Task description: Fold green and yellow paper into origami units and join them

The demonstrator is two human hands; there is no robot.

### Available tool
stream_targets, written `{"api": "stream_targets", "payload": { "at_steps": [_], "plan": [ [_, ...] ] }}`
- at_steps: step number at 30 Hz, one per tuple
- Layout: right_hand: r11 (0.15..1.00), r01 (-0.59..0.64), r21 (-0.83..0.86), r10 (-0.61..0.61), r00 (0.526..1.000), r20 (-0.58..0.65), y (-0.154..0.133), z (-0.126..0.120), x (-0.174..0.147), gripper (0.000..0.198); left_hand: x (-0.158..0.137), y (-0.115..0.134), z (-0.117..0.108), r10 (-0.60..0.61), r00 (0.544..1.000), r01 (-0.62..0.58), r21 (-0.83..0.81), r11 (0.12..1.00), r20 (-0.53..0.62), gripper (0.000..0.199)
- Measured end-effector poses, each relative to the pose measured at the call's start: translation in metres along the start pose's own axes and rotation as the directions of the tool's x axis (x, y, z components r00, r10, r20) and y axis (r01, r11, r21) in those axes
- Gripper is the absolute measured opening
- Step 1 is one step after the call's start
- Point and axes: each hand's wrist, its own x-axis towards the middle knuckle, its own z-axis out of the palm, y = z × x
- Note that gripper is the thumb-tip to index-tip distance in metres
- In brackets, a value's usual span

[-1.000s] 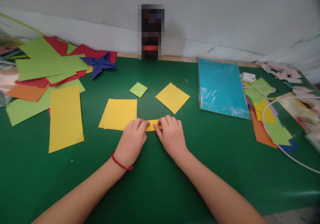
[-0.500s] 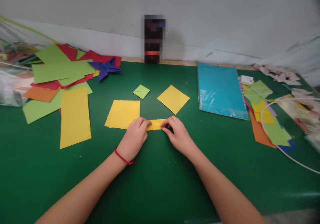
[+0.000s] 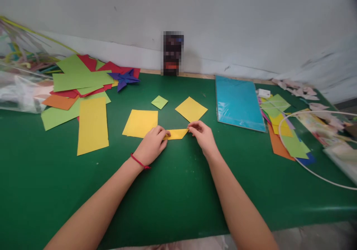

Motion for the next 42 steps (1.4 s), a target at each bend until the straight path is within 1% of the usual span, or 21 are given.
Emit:
{"api": "stream_targets", "payload": {
  "at_steps": [1,2,3,5,6,8,10,12,14,16,17,20,22,24,26,27,29,31,34,37,42],
  "plan": [
    [0.999,0.033,-0.022,-0.035,0.994,-0.100,0.002,0.002,-0.001,0.012,-0.001,0.001,0.001,0.002,1.000,-0.002,0.017,1.000,-0.004,0.019],
    [0.994,0.084,-0.073,-0.095,0.983,-0.159,0.003,0.004,-0.002,0.013,-0.002,0.001,0.001,0.012,1.000,-0.012,0.043,0.999,-0.009,0.018],
    [0.979,0.144,-0.143,-0.168,0.972,-0.167,0.003,0.007,-0.004,0.014,-0.003,0.000,0.002,0.031,0.999,-0.030,0.075,0.997,-0.011,0.018],
    [0.925,0.265,-0.271,-0.294,0.953,-0.074,0.001,0.011,-0.009,0.016,-0.005,-0.001,0.002,0.093,0.996,-0.090,0.139,0.986,-0.009,0.020],
    [0.901,0.304,-0.310,-0.324,0.946,-0.013,-0.001,0.013,-0.012,0.017,-0.005,-0.002,0.003,0.126,0.992,-0.123,0.166,0.979,-0.009,0.021],
    [0.883,0.322,-0.341,-0.322,0.945,0.059,-0.004,0.014,-0.016,0.019,-0.006,-0.004,0.002,0.160,0.987,-0.151,0.204,0.967,-0.027,0.022],
    [0.901,0.277,-0.333,-0.267,0.961,0.075,-0.005,0.013,-0.020,0.017,-0.006,-0.005,0.001,0.128,0.990,-0.112,0.209,0.971,-0.066,0.021],
    [0.939,0.191,-0.287,-0.176,0.981,0.079,-0.006,0.010,-0.024,0.013,-0.005,-0.004,0.001,0.064,0.993,-0.047,0.172,0.984,-0.097,0.022],
    [0.980,0.067,-0.187,-0.050,0.994,0.094,-0.006,0.008,-0.027,0.012,-0.005,0.000,0.001,0.010,0.994,0.004,0.131,0.991,-0.107,0.021],
    [0.996,-0.062,-0.066,0.070,0.989,0.130,-0.007,0.008,-0.030,0.015,-0.006,0.006,0.002,-0.031,0.993,0.046,0.129,0.991,-0.115,0.020],
    [0.994,-0.108,-0.016,0.109,0.982,0.153,-0.007,0.009,-0.032,0.017,-0.006,0.009,0.002,-0.047,0.992,0.064,0.141,0.988,-0.121,0.025],
    [0.986,-0.154,0.068,0.135,0.964,0.231,-0.008,0.013,-0.035,0.020,-0.008,0.017,0.005,-0.065,0.990,0.088,0.186,0.979,-0.129,0.046],
    [0.988,-0.137,0.074,0.112,0.954,0.278,-0.009,0.015,-0.036,0.020,-0.009,0.018,0.007,-0.044,0.991,0.069,0.206,0.976,-0.123,0.044],
    [0.999,-0.038,0.017,0.032,0.960,0.277,-0.010,0.015,-0.037,0.019,-0.011,0.016,0.008,-0.021,0.991,0.048,0.195,0.980,-0.135,0.031],
    [0.978,0.169,-0.120,-0.135,0.960,0.246,-0.012,0.012,-0.036,0.018,-0.014,0.013,0.008,-0.021,0.985,0.045,0.138,0.989,-0.174,0.023],
    [0.937,0.285,-0.204,-0.234,0.942,0.241,-0.013,0.010,-0.035,0.018,-0.015,0.011,0.007,-0.032,0.980,0.052,0.096,0.994,-0.199,0.021],
    [0.819,0.465,-0.337,-0.393,0.881,0.263,-0.016,0.006,-0.033,0.021,-0.017,0.009,0.005,-0.057,0.969,0.061,0.009,0.998,-0.239,0.018],
    [0.733,0.556,-0.393,-0.468,0.831,0.303,-0.017,0.003,-0.032,0.025,-0.017,0.008,0.003,-0.075,0.965,0.061,-0.063,0.996,-0.251,0.017],
    [0.690,0.603,-0.401,-0.487,0.796,0.359,-0.015,0.002,-0.031,0.026,-0.014,0.009,0.003,-0.100,0.967,0.061,-0.165,0.984,-0.236,0.015],
    [0.706,0.591,-0.390,-0.458,0.801,0.385,-0.011,0.004,-0.031,0.026,-0.010,0.008,0.004,-0.191,0.956,0.116,-0.313,0.943,-0.224,0.014],
    [0.720,0.587,-0.369,-0.442,0.799,0.409,-0.011,0.003,-0.030,0.030,-0.003,0.002,0.003,-0.409,0.893,0.254,-0.543,0.800,-0.186,0.029]
  ]
}}
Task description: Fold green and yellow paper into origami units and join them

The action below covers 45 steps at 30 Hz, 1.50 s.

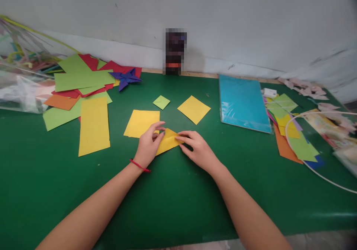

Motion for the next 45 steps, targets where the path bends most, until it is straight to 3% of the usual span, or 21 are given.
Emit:
{"api": "stream_targets", "payload": {
  "at_steps": [5,10,13,15,17,20,23,30,35,39,45],
  "plan": [
    [0.999,0.034,-0.037,-0.032,0.999,0.033,-0.003,-0.005,0.000,0.038,0.005,-0.006,-0.003,-0.041,0.999,0.043,-0.077,0.996,0.028,0.037],
    [0.996,0.080,-0.033,-0.081,0.996,-0.038,0.004,-0.002,0.001,0.022,0.007,-0.009,-0.006,-0.002,0.999,0.005,-0.058,0.998,0.050,0.039],
    [0.998,0.037,-0.060,-0.042,0.995,-0.086,0.009,0.000,0.001,0.020,0.003,-0.001,-0.013,0.150,0.989,-0.148,0.146,0.978,-0.004,0.024],
    [0.994,0.014,-0.112,-0.025,0.995,-0.096,0.011,0.000,0.000,0.021,-0.002,0.006,-0.017,0.310,0.951,-0.297,0.337,0.894,0.015,0.017],
    [0.987,0.014,-0.158,-0.028,0.996,-0.085,0.012,0.000,0.000,0.021,-0.008,0.012,-0.018,0.419,0.895,-0.442,0.436,0.784,0.155,0.016],
    [0.986,0.015,-0.163,-0.026,0.998,-0.063,0.012,-0.001,0.000,0.021,-0.015,0.015,-0.015,0.424,0.831,-0.556,0.494,0.669,0.361,0.020],
    [0.993,-0.003,-0.121,-0.003,0.999,-0.049,0.013,-0.003,0.000,0.020,-0.016,0.011,-0.011,0.382,0.832,-0.550,0.511,0.660,0.402,0.017],
    [0.992,-0.120,0.038,0.122,0.990,-0.066,0.018,-0.008,0.007,0.011,-0.005,0.006,-0.012,0.296,0.897,-0.420,0.425,0.802,0.328,0.015],
    [0.979,-0.187,0.078,0.193,0.978,-0.080,0.018,-0.006,0.010,0.014,0.000,0.003,-0.009,0.220,0.933,-0.326,0.411,0.851,0.284,0.013],
    [0.972,-0.228,0.058,0.234,0.966,-0.108,0.017,-0.002,0.012,0.015,-0.001,0.004,-0.006,0.184,0.944,-0.295,0.449,0.844,0.274,0.011],
    [0.971,-0.238,0.030,0.240,0.965,-0.107,0.016,0.001,0.014,0.014,-0.003,0.006,0.000,0.248,0.936,-0.346,0.516,0.784,0.250,0.017]
  ]
}}
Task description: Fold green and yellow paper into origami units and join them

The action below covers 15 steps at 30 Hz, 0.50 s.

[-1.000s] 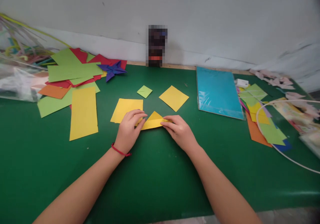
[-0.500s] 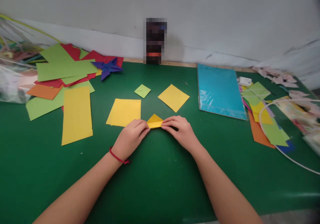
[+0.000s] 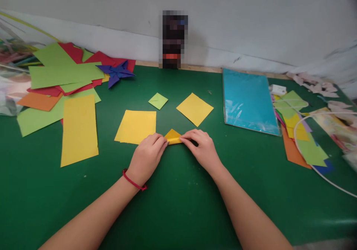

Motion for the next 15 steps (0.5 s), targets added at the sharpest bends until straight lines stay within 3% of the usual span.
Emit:
{"api": "stream_targets", "payload": {
  "at_steps": [4,15],
  "plan": [
    [0.999,-0.032,-0.002,0.032,0.999,-0.042,-0.001,0.002,-0.001,0.013,0.002,0.000,0.004,-0.060,0.998,0.060,-0.008,0.998,-0.024,0.012],
    [0.989,-0.080,-0.122,0.069,0.993,-0.091,-0.010,0.012,-0.005,0.012,0.004,0.004,0.008,-0.042,0.999,0.038,0.136,0.990,0.028,0.013]
  ]
}}
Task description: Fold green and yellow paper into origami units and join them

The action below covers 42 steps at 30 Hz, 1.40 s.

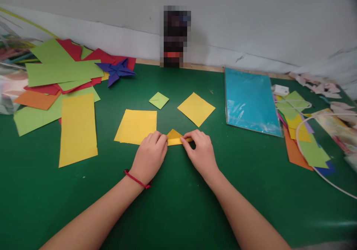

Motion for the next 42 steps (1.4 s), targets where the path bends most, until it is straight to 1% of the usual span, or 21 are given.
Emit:
{"api": "stream_targets", "payload": {
  "at_steps": [5,9,16,21,23,25,29,33,37,39,41,42],
  "plan": [
    [1.000,-0.003,-0.022,0.003,1.000,-0.001,0.000,0.000,0.000,0.012,0.000,0.002,0.001,-0.025,1.000,0.024,-0.040,0.999,-0.017,0.011],
    [0.999,-0.016,-0.031,0.016,1.000,-0.006,0.000,0.001,0.000,0.012,0.000,0.002,0.002,-0.039,0.999,0.039,-0.035,0.999,0.001,0.010],
    [0.998,-0.026,-0.050,0.025,0.999,-0.022,-0.002,0.003,0.000,0.012,0.001,0.004,0.000,-0.043,0.999,0.043,0.008,0.999,0.016,0.013],
    [0.997,-0.040,-0.068,0.039,0.999,-0.014,-0.003,0.004,0.000,0.011,0.001,0.006,-0.001,-0.011,0.999,0.008,0.083,0.997,0.040,0.016],
    [0.997,-0.042,-0.068,0.042,0.999,-0.011,-0.003,0.004,0.000,0.011,0.001,0.008,-0.001,-0.013,0.999,0.009,0.110,0.994,0.034,0.015],
    [0.997,-0.042,-0.066,0.042,0.999,-0.005,-0.002,0.004,0.001,0.011,-0.001,0.010,-0.001,-0.036,0.999,0.034,0.148,0.988,0.013,0.014],
    [0.997,-0.039,-0.070,0.039,0.999,-0.001,-0.001,0.004,0.001,0.010,-0.005,0.012,-0.005,-0.126,0.992,0.129,0.214,0.968,-0.027,0.012],
    [0.997,-0.036,-0.062,0.037,0.999,0.005,0.000,0.004,0.001,0.009,-0.009,0.008,-0.011,-0.168,0.985,0.169,0.236,0.957,-0.022,0.009],
    [0.998,-0.036,-0.061,0.036,0.999,0.006,0.000,0.004,0.002,0.009,-0.010,0.005,-0.016,-0.163,0.986,0.151,0.294,0.944,0.017,0.011],
    [0.997,-0.035,-0.063,0.036,0.999,0.007,0.000,0.004,0.002,0.009,-0.010,0.005,-0.016,-0.163,0.987,0.155,0.334,0.930,-0.003,0.014],
    [0.997,-0.035,-0.068,0.035,0.999,0.007,-0.001,0.004,0.002,0.010,-0.011,0.008,-0.015,-0.114,0.992,0.125,0.359,0.925,-0.051,0.019],
    [0.997,-0.034,-0.072,0.035,0.999,0.007,-0.001,0.004,0.002,0.010,-0.011,0.009,-0.013,-0.056,0.997,0.073,0.361,0.930,-0.059,0.023]
  ]
}}
